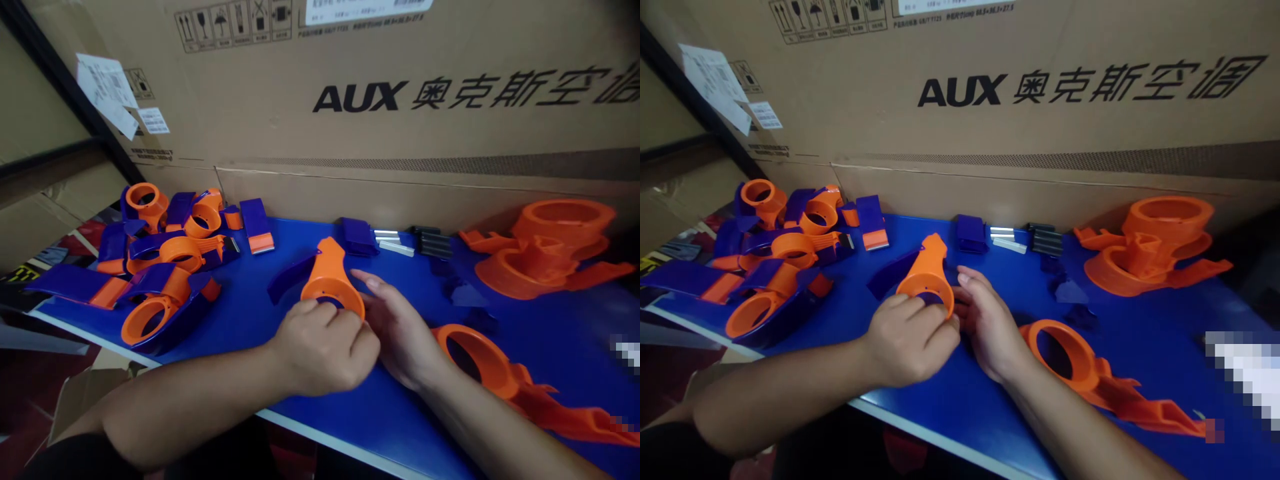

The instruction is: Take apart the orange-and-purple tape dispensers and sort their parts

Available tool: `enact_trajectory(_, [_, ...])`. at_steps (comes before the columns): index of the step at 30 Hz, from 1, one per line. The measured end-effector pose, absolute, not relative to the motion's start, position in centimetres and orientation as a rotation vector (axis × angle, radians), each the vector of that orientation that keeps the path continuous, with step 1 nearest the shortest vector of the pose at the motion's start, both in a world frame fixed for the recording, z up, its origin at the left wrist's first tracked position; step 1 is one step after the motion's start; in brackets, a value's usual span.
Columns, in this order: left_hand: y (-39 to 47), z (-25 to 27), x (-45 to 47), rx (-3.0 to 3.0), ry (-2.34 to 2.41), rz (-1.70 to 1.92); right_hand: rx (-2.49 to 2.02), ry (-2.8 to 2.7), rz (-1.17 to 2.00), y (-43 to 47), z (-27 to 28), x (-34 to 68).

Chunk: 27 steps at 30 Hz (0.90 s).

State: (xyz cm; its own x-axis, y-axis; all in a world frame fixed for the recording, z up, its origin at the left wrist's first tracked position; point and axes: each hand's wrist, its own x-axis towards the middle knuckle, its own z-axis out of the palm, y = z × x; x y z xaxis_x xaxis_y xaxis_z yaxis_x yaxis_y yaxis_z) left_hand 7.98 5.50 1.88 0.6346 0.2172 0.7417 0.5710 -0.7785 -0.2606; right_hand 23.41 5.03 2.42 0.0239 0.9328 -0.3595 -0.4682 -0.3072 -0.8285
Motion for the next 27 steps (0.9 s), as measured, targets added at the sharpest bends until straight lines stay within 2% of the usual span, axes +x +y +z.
enact_trajectory(3, [4.6,1.4,8.6,-2.474,-0.328,-1.021,-1.125,-0.507,1.605,5.1,3.1,23.4])
enact_trajectory(7, [3.8,0.5,9.4,-2.605,-0.101,-1.011,-1.251,-0.498,1.508,5.2,3.4,23.7])
enact_trajectory(12, [3.6,2.4,8.1,-2.617,-0.121,-1.35,-1.333,-0.696,1.453,5.1,3.5,23.9])
enact_trajectory(15, [4.6,4.8,6.8,-2.64,-0.415,-1.478,-1.322,-0.822,1.449,5.0,3.2,24.0])
enact_trajectory(18, [6.3,6.2,6.1,-2.776,-0.716,-1.392,-1.332,-0.909,1.475,4.8,3.0,24.0])
enact_trajectory(27, [9.1,5.0,6.1,-3.052,-0.795,-0.975,-1.355,-0.994,1.523,4.5,2.9,24.0])
